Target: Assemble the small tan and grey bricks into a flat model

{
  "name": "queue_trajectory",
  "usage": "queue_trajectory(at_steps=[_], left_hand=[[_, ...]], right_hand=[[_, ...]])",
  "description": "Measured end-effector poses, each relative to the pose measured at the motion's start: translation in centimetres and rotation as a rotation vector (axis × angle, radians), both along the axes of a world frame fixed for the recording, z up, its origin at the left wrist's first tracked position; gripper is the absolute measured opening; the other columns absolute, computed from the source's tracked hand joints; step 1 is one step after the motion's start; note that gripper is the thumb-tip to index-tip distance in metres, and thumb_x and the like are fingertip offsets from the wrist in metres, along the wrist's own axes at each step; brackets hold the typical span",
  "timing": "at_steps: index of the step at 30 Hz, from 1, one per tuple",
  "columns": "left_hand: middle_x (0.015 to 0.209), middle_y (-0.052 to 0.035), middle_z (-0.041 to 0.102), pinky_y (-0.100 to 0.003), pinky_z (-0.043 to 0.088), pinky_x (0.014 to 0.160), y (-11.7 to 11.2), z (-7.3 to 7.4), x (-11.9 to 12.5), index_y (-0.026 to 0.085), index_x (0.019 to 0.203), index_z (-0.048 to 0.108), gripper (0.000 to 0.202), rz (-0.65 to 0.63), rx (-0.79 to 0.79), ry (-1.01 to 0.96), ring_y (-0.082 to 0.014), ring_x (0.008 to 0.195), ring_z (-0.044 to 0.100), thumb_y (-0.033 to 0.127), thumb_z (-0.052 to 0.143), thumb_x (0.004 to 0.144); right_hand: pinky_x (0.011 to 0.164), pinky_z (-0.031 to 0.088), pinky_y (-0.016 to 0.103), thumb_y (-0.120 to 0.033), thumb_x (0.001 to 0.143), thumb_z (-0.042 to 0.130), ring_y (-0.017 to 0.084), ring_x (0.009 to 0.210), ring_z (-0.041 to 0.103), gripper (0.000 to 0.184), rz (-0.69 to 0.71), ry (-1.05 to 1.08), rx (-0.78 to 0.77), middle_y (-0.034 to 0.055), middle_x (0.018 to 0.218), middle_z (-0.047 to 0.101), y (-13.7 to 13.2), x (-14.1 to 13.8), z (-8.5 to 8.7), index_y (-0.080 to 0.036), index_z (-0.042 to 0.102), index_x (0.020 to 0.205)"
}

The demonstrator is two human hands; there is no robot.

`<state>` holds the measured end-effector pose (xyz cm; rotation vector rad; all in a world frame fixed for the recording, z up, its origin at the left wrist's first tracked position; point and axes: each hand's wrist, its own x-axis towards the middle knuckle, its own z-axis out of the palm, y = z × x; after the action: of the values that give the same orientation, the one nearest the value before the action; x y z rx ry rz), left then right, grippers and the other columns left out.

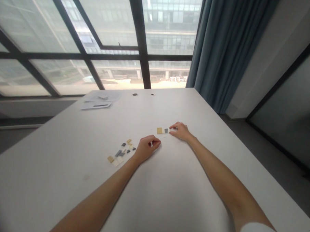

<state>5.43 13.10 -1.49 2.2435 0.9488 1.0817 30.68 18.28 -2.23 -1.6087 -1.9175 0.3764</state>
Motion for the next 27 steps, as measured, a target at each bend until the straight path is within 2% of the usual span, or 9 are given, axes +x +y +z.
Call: queue_trajectory(at_steps=[27], left_hand=[[0.073,0.0,0.066,-0.023,0.045,0.067,-0.24,0.31,0.09,0.019,0.082,0.073,0.008,0.007,0.006,0.014,-0.0109,0.067,0.057,0.018,0.065,0.084]], right_hand=[[0.076,0.043,0.028,-0.036,0.074,0.074,0.015,0.077,0.058,0.027,0.001,-0.014,0.002,0.0027,0.095,0.07,-0.3,-0.12,0.49,-0.026,0.079,0.099]])
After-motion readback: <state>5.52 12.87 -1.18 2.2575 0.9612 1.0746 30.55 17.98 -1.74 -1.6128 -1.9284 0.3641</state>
